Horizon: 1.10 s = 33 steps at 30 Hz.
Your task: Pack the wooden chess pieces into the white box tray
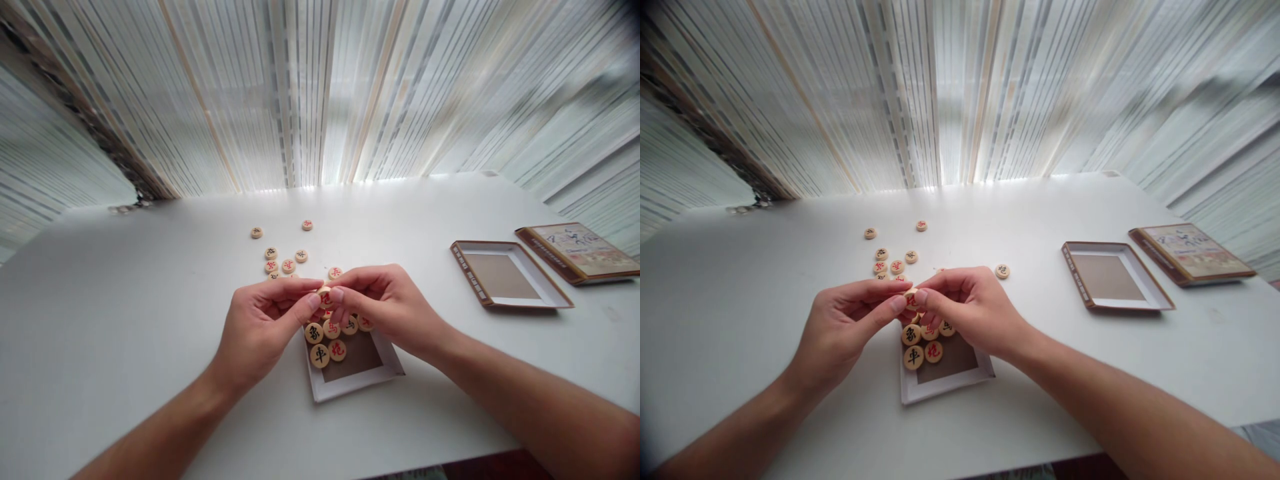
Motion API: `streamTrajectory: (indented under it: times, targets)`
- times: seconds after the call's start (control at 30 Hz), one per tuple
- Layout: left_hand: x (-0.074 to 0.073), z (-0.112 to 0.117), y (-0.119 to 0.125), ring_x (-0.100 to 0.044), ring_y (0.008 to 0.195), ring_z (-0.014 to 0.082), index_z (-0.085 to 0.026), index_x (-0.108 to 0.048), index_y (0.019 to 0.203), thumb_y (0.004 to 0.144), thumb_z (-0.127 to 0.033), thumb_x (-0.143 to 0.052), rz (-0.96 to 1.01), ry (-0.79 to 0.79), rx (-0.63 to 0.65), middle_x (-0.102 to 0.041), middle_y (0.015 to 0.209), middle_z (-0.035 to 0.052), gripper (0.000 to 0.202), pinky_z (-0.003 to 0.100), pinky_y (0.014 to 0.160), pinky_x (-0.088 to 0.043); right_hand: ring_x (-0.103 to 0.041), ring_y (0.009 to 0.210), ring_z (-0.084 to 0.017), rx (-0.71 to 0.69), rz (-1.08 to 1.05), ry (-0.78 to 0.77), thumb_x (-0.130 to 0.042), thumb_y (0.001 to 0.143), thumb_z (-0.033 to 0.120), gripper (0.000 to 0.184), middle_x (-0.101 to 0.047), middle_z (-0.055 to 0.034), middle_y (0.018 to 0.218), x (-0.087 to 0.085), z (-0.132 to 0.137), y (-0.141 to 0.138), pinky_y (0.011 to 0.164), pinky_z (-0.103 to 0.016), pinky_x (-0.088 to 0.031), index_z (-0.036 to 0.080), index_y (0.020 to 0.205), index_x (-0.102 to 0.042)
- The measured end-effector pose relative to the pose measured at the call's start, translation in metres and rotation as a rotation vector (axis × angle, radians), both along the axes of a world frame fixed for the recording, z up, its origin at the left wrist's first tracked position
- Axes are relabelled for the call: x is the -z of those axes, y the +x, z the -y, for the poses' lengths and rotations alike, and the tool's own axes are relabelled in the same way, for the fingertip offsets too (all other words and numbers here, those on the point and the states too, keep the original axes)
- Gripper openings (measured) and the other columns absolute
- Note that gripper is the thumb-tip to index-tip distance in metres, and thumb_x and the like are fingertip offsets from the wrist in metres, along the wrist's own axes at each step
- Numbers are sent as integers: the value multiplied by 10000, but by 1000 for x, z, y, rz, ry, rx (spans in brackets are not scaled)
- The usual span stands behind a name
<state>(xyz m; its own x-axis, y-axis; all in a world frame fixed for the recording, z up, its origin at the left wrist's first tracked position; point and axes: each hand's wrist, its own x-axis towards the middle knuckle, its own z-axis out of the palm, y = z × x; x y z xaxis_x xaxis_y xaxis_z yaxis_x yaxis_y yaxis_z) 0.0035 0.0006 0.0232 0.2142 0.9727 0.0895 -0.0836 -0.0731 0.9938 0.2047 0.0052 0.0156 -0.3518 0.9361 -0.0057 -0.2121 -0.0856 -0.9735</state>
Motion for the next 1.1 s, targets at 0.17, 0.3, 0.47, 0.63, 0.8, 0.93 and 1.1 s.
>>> streamTrajectory:
  times: [0.17,0.3,0.47,0.63,0.8,0.93,1.1]
  targets:
    - [3,-1,0,-833,728,196,-186,-893,972,861,-197,-886,63,-63,16,-865,820,54,112,289,759,-722,-711,603,-138,-7,0,-26,-950,800,424,304,-766,-29,661,1,-1,1,564,-221,-569,180,971,-890]
    - [7,-2,-2,-839,770,223,-173,-889,1001,861,-223,-895,78,-110,31,-861,813,70,149,320,778,-722,-695,597,-131,-26,-21,-73,-953,796,425,307,-757,-28,662,1,-2,3,556,-216,-552,173,959,-890]
    - [9,-2,-4,-834,774,212,-186,-887,1029,860,-219,-900,111,-149,58,-866,844,67,173,317,792,-716,-685,612,-116,-57,-77,-121,-948,812,377,240,-752,-16,675,2,-3,2,561,-194,-544,193,956,-894]
    - [7,-2,-4,-836,784,225,-181,-887,1046,856,-220,-903,112,-149,74,-874,889,84,195,344,802,-721,-691,615,-127,-50,-98,-170,-970,778,370,280,-769,-21,700,1,-2,2,562,-215,-552,195,981,-890]
    - [6,-3,-3,-842,807,220,-191,-880,1107,868,-223,-897,104,-138,106,-880,937,90,241,330,819,-720,-731,643,-136,-39,-112,-209,-974,777,378,344,-811,-46,788,1,-2,2,590,-230,-582,186,1046,-877]
    - [6,-3,-3,-848,802,211,-203,-884,1077,862,-210,-904,117,-136,102,-881,919,79,216,307,814,-721,-735,620,-124,-25,-145,-207,-990,762,329,350,-819,-40,810,3,-2,2,606,-229,-611,188,1056,-863]
    - [6,-2,-3,-862,837,256,-192,-881,1076,834,-216,-927,106,-131,81,-881,929,93,247,352,820,-735,-729,601,-131,-16,-133,-219,-1006,735,310,405,-804,-33,768,1,-1,1,581,-228,-603,170,1079,-843]
